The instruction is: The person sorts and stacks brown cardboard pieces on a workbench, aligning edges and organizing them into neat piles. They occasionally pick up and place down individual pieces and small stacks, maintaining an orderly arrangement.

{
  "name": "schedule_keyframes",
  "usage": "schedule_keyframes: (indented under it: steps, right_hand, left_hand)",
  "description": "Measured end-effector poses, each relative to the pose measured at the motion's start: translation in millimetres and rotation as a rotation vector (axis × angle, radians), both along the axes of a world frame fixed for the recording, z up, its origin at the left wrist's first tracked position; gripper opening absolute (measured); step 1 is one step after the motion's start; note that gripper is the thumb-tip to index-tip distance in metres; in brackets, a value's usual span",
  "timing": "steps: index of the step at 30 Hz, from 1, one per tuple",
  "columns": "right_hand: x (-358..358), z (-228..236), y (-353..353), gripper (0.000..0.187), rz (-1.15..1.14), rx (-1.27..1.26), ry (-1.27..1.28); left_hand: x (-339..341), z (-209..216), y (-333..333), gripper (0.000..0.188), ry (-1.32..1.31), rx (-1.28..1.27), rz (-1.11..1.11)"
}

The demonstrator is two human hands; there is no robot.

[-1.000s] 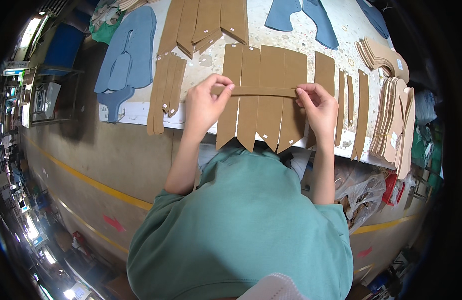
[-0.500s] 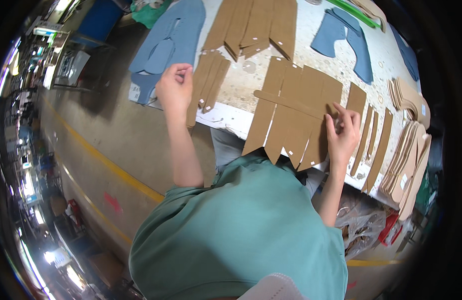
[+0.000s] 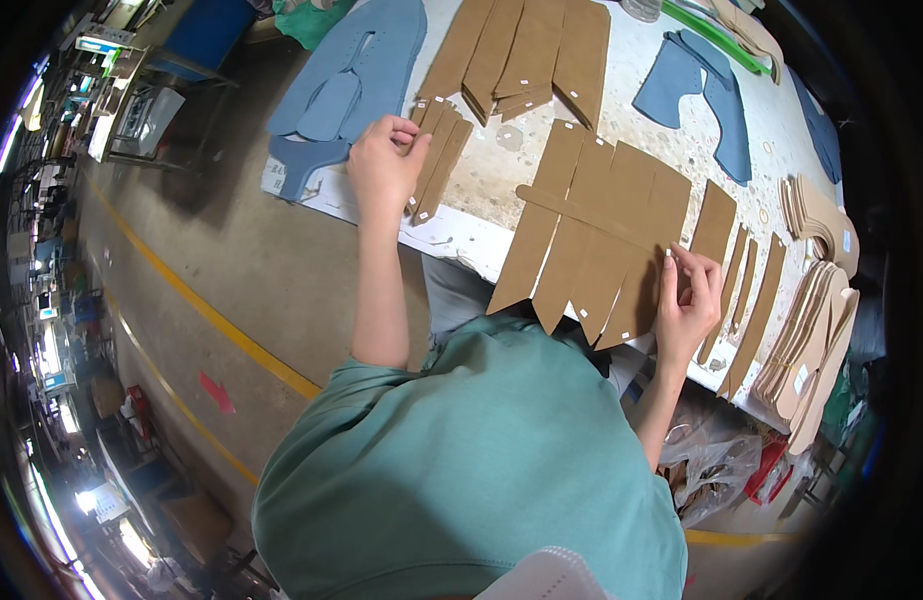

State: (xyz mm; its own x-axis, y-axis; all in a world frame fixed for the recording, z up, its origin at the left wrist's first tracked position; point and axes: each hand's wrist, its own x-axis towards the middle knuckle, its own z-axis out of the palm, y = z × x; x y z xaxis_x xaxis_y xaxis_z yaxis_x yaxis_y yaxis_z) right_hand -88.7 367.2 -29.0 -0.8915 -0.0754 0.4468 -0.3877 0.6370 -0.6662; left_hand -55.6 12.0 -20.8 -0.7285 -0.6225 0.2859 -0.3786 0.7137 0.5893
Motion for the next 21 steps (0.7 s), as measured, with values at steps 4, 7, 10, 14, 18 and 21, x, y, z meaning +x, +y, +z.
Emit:
schedule_keyframes:
  steps: [4,7,10,14,18,21]
  right_hand:
    - [6.8,3.0,3.5,0.015,-0.002,-0.023,-0.070]
    - [14.0,12.3,2.7,0.014,0.045,-0.157,-0.196]
    - [23.6,24.2,-6.2,0.020,0.281,-0.401,-0.403]
    - [39.9,30.7,-23.5,0.035,0.632,-0.878,-0.850]
    - [31.7,20.5,-22.6,0.019,0.497,-0.827,-0.902]
    - [17.0,10.0,-8.7,0.008,0.188,-0.567,-0.563]
  left_hand:
    - [4.6,14.9,4.9,0.017,0.148,0.438,-0.173]
    - [26.2,41.1,9.8,0.018,0.212,0.929,-0.411]
    - [48.1,63.4,31.3,0.013,0.113,0.925,-0.715]
    - [44.7,60.3,83.0,0.009,-0.090,0.802,-0.861]
    - [34.4,45.2,106.3,0.011,-0.175,0.899,-0.876]
    - [23.8,29.2,103.3,0.011,-0.120,0.736,-0.789]
